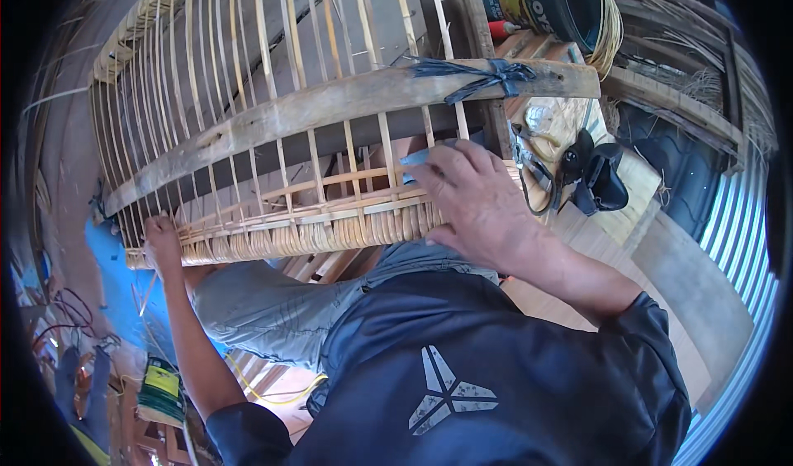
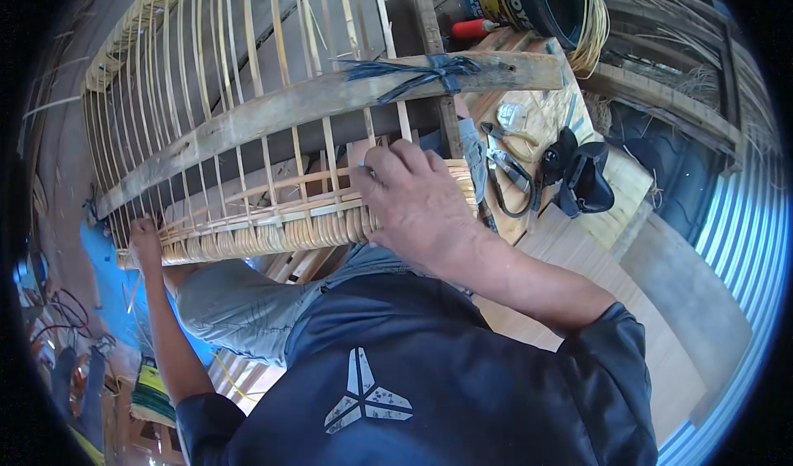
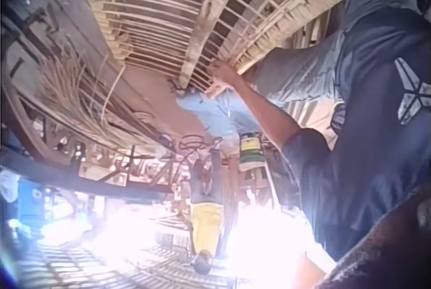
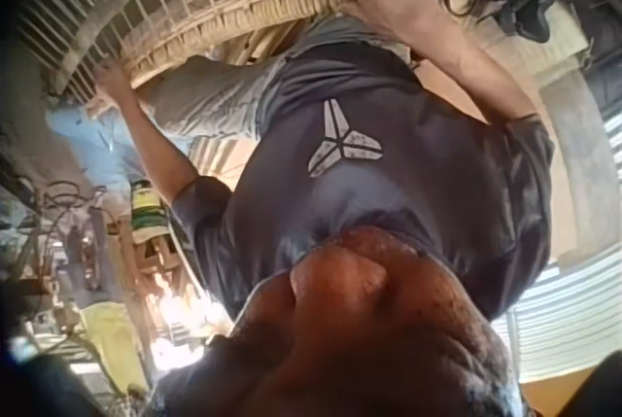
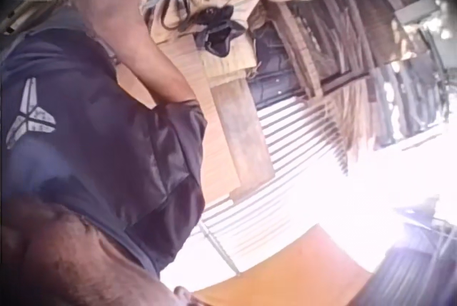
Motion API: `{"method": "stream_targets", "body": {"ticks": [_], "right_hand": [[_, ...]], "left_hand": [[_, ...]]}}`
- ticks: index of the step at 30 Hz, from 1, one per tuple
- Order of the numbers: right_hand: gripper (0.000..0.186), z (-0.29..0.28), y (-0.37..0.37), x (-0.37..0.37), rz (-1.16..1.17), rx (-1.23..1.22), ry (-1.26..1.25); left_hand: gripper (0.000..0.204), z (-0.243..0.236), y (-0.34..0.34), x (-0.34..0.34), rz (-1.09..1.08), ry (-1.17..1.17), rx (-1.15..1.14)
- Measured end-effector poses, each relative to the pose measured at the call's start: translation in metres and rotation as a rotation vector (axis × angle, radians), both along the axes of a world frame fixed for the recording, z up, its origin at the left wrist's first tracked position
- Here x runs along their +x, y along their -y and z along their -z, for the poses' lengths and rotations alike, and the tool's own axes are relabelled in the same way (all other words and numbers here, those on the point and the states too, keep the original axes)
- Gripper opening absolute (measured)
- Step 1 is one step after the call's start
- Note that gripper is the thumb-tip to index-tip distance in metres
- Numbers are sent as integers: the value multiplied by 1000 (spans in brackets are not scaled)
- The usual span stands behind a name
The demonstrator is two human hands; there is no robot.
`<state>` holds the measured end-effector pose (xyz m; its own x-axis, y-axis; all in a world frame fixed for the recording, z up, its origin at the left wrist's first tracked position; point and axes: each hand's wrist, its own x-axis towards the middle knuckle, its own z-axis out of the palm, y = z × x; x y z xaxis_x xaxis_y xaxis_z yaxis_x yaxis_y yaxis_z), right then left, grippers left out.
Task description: Weaving and assembling a rattan furniture piece frame.
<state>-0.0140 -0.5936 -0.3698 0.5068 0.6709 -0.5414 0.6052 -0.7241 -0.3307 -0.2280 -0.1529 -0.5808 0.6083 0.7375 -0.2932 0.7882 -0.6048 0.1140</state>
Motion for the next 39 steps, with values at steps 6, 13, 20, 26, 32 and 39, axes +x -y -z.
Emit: {"method": "stream_targets", "body": {"ticks": [6, 13, 20, 26, 32, 39], "right_hand": [[67, 5, 0, -3, 26, 42, -38], [66, 0, -12, -11, -39, -20, 56], [72, 18, -40, -30, 26, 53, 107], [71, 26, -47, -38, 19, -35, 109], [62, 30, -41, -49, 43, 63, 160], [68, 0, 18, -53, 175, 266, 65]], "left_hand": [[31, -1, -3, -3, 24, -1, -31], [24, -51, 24, 33, 209, -45, 219], [67, -143, 206, 100, 804, 373, -432], [83, -135, 238, 97, 799, 300, -429], [82, -119, 239, 80, 789, 357, -475], [78, -142, 273, 83, 750, 365, -409]]}}
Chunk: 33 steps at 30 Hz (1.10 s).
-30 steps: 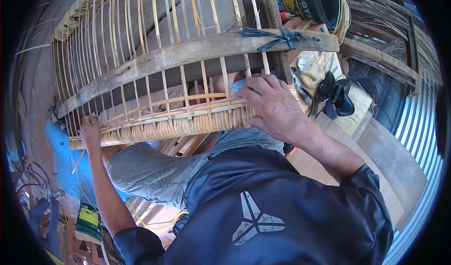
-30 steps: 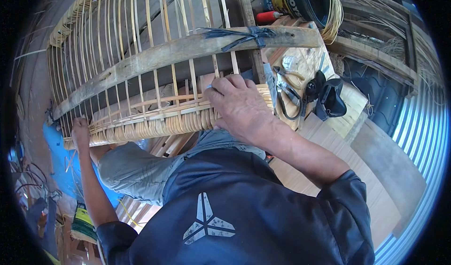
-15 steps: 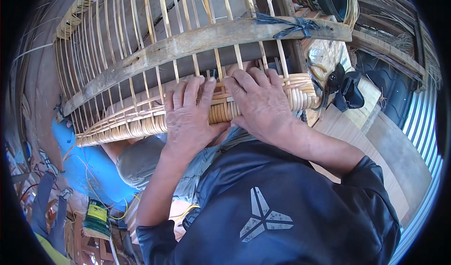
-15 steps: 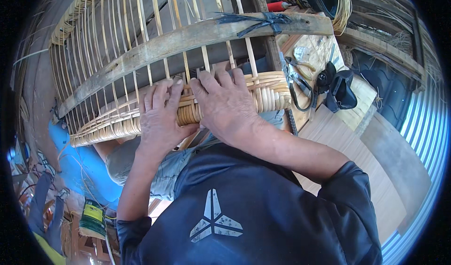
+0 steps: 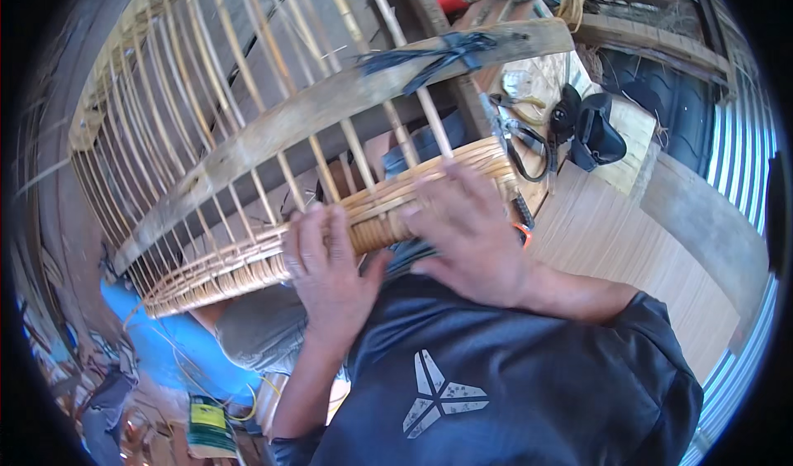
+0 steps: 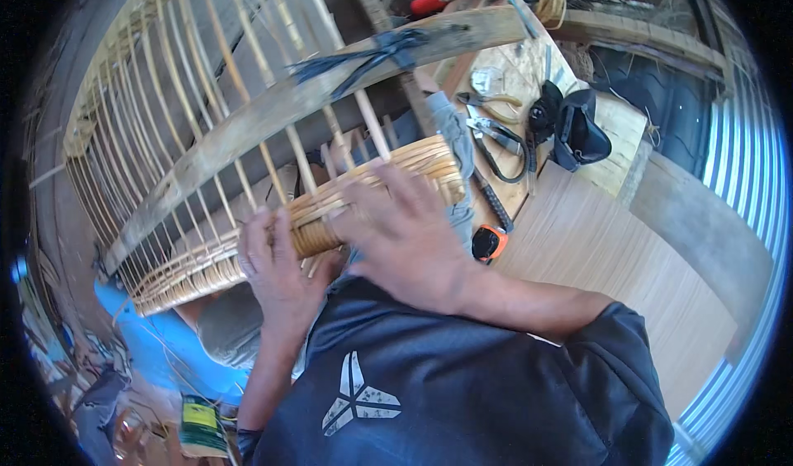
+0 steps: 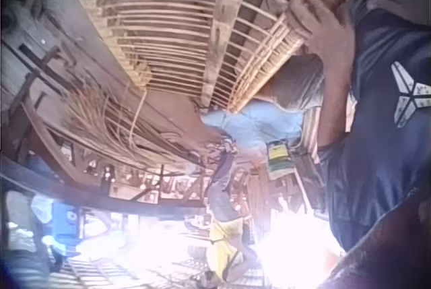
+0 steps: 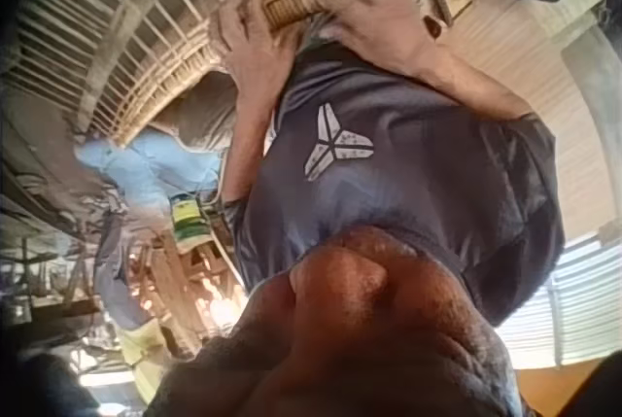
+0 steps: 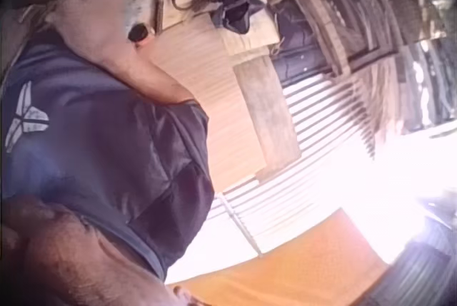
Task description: Weaving and assembling a rattan furniture piece frame.
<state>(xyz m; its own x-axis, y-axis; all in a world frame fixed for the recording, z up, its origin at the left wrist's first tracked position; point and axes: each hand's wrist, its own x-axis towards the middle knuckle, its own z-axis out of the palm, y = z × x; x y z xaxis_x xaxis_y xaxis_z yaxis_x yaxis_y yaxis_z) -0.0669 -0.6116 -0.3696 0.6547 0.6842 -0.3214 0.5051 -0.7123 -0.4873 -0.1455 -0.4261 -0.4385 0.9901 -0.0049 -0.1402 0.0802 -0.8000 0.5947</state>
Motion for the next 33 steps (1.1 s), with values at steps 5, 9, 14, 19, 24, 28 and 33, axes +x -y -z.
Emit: {"method": "stream_targets", "body": {"ticks": [5, 9, 14, 19, 24, 28, 33], "right_hand": [[80, 6, 80, 30, 534, 173, -4], [93, 27, 93, 18, 718, 423, -546], [93, 48, 90, 3, 707, 501, -436], [87, 62, 92, -7, 633, 581, -252], [95, 80, 111, -23, 868, 990, -454], [91, 81, 117, -20, 1198, 1415, -868], [83, 92, 123, -22, 994, 1276, -826]], "left_hand": [[79, -22, 58, 54, 190, 101, -165], [78, -30, 87, 78, 241, 21, -43], [83, -24, 101, 84, 376, -54, 96], [87, -23, 99, 78, 435, -97, 104], [86, -20, 104, 79, 477, -95, 139], [92, -20, 111, 75, 419, -46, 111], [97, -20, 117, 77, 405, -65, 185]]}}
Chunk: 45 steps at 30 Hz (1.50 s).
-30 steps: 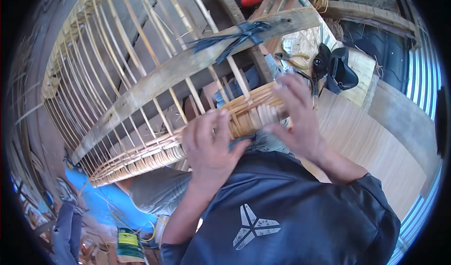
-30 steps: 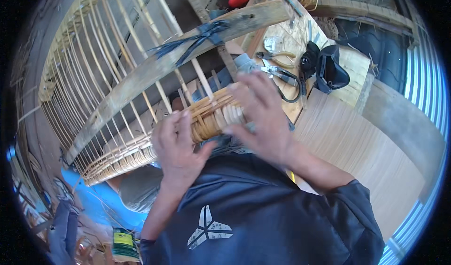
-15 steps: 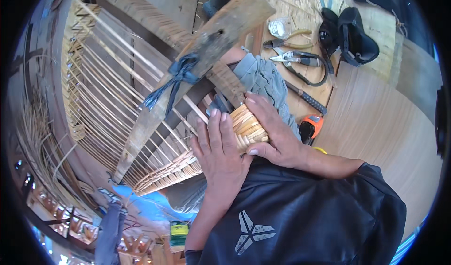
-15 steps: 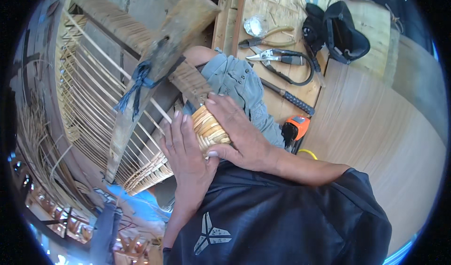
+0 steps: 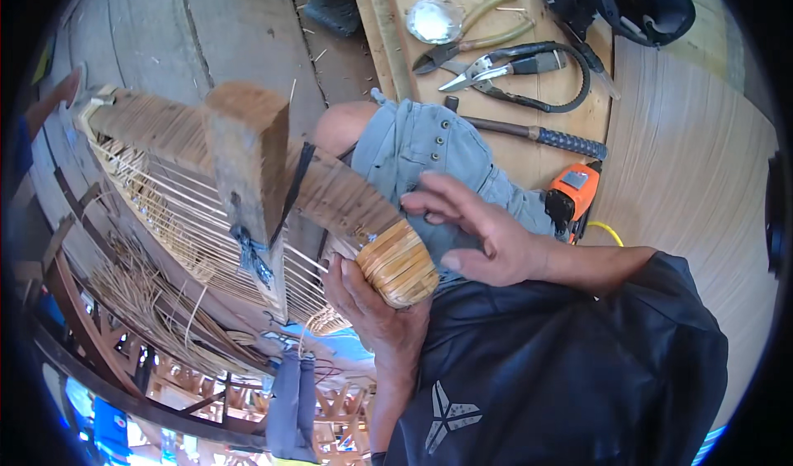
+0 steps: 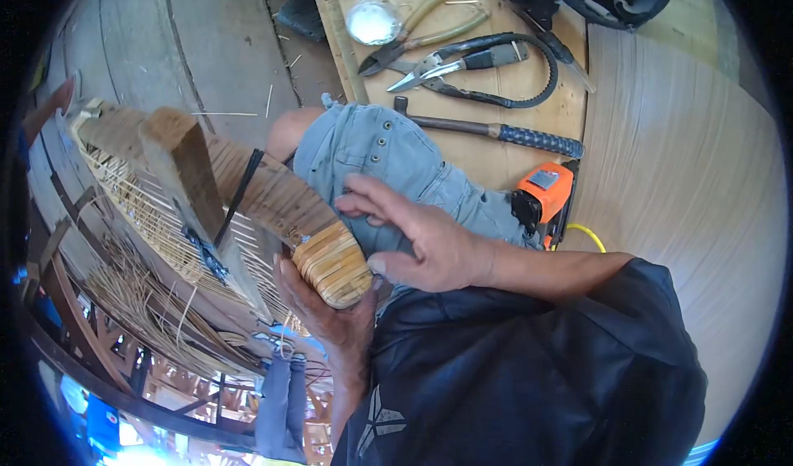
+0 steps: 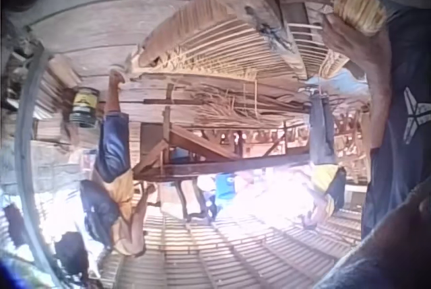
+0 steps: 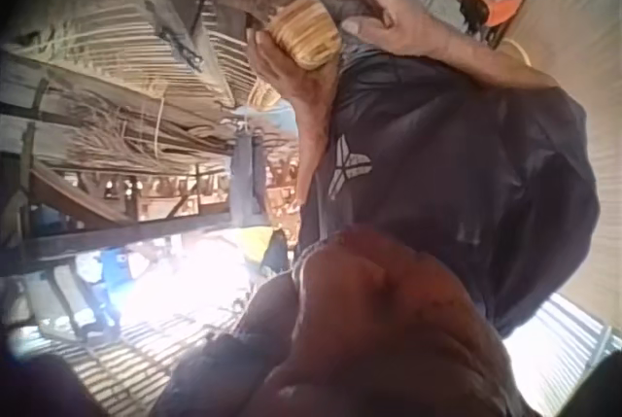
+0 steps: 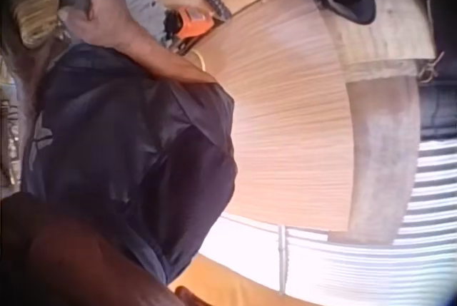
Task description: Weaving and assembling a rattan furniture piece frame.
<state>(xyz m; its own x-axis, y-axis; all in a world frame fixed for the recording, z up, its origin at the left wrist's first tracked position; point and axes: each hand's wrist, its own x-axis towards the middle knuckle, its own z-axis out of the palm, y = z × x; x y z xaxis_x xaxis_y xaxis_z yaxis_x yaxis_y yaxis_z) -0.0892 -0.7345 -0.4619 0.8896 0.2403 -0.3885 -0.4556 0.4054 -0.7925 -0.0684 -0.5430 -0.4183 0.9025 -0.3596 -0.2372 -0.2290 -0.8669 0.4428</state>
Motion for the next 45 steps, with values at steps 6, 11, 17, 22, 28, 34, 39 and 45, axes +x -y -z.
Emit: {"method": "stream_targets", "body": {"ticks": [6, 11, 17, 22, 28, 34, 39, 45], "right_hand": [[78, -2, 2, -1, -50, -322, 225], [70, -3, 9, 3, -87, -464, 292], [64, -10, -14, 1, -190, -428, 280], [87, -7, 7, -11, 20, -277, -222], [76, -27, -14, -3, -233, -371, -42], [66, 53, 12, -23, 30, -390, -15], [61, -4, -17, -5, 131, -489, -158], [61, -31, -37, -5, 10, -655, -73]], "left_hand": [[94, -1, 7, -3, 2, 12, 9], [90, 5, 13, 5, -14, 43, -36], [88, -18, -28, -8, -65, 73, 4], [65, -9, -96, -66, -651, 99, -83], [54, 101, -244, -264, -1601, 28, -126], [95, 122, -301, -198, -2235, -16, -1238], [81, 178, -359, -253, -2241, 63, -1527], [84, 229, -374, -243, -2274, 175, -1697]]}}
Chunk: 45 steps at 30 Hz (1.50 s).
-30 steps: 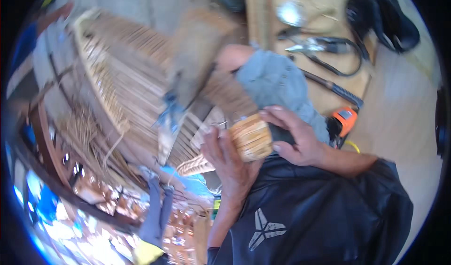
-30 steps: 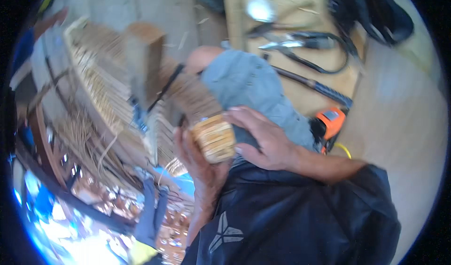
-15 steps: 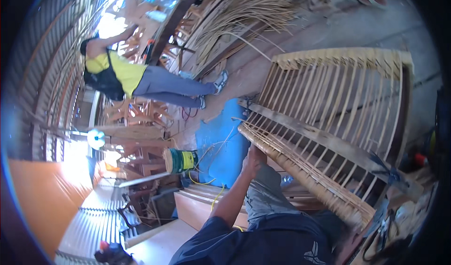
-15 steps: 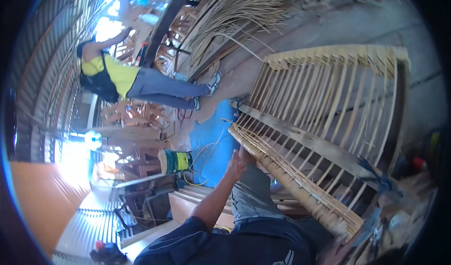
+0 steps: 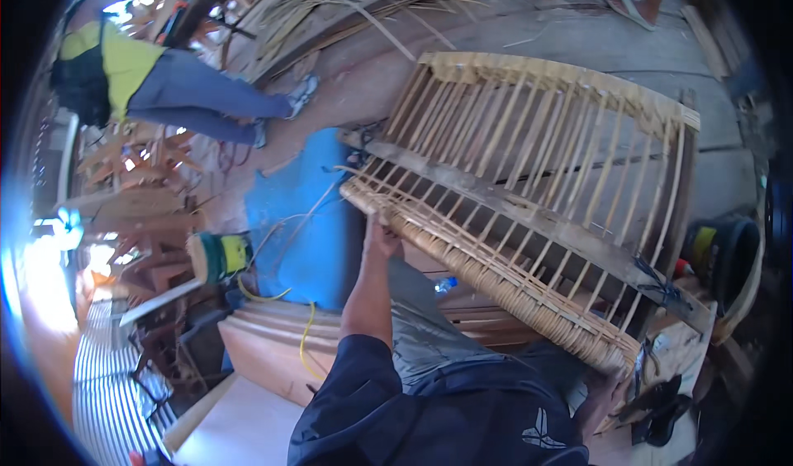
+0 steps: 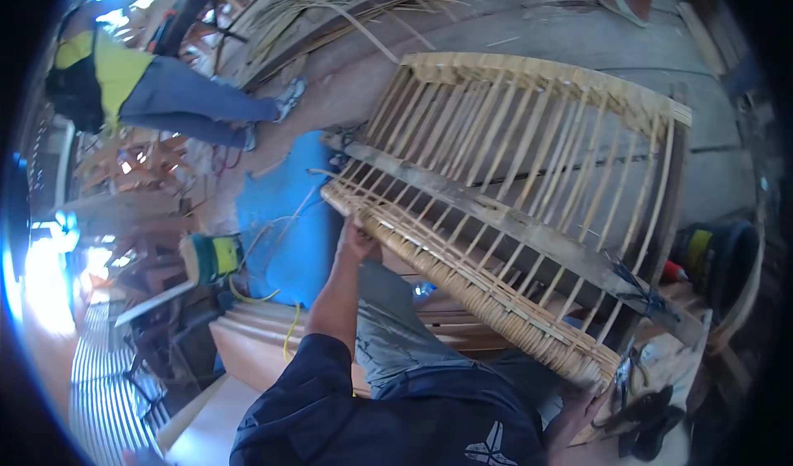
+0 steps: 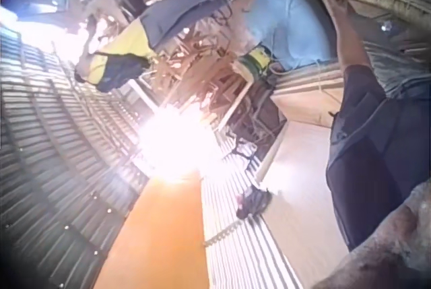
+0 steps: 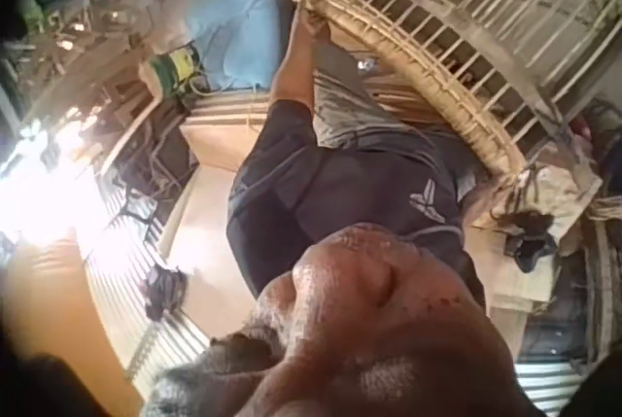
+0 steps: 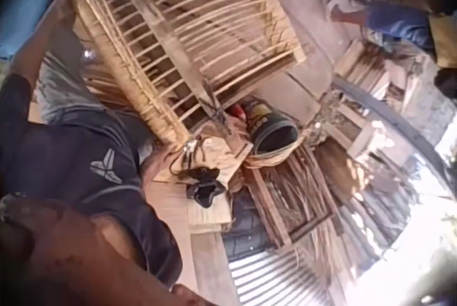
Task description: Weaving and assembling a rattan furniture piece frame.
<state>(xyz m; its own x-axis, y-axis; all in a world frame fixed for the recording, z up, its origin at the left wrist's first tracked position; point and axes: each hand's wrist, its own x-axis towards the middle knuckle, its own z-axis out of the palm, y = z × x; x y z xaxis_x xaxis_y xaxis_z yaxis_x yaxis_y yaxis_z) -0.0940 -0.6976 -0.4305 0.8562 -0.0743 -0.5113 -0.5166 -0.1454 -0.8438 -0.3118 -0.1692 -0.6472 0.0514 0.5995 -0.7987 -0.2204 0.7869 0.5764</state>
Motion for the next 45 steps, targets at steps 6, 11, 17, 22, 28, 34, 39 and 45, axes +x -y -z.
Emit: {"method": "stream_targets", "body": {"ticks": [6, 11, 17, 22, 28, 34, 39, 45], "right_hand": [[60, -14, -23, 0, 38, -107, 8], [58, -14, -20, -3, 0, -76, 112], [37, 4, -18, 15, 39, -104, 186], [31, 5, -8, 51, 7, -102, 64], [31, 44, 13, 135, -57, -19, -86], [38, 36, -25, 207, -190, -87, 7], [38, 53, -49, 239, -68, -161, -3], [41, 82, -66, 259, -70, -228, -34]], "left_hand": [[57, 24, 4, -2, -39, 470, 178], [56, 15, 1, -9, 19, 403, 229], [61, -26, -18, -3, 66, 344, 165], [56, -100, 2, -1, 39, 42, 244], [56, -135, 53, 10, -94, -105, 180], [50, -141, 86, 10, -162, -21, 136], [43, -162, 118, 29, -206, -82, -21], [44, -151, 129, 19, -171, -30, -78]]}}
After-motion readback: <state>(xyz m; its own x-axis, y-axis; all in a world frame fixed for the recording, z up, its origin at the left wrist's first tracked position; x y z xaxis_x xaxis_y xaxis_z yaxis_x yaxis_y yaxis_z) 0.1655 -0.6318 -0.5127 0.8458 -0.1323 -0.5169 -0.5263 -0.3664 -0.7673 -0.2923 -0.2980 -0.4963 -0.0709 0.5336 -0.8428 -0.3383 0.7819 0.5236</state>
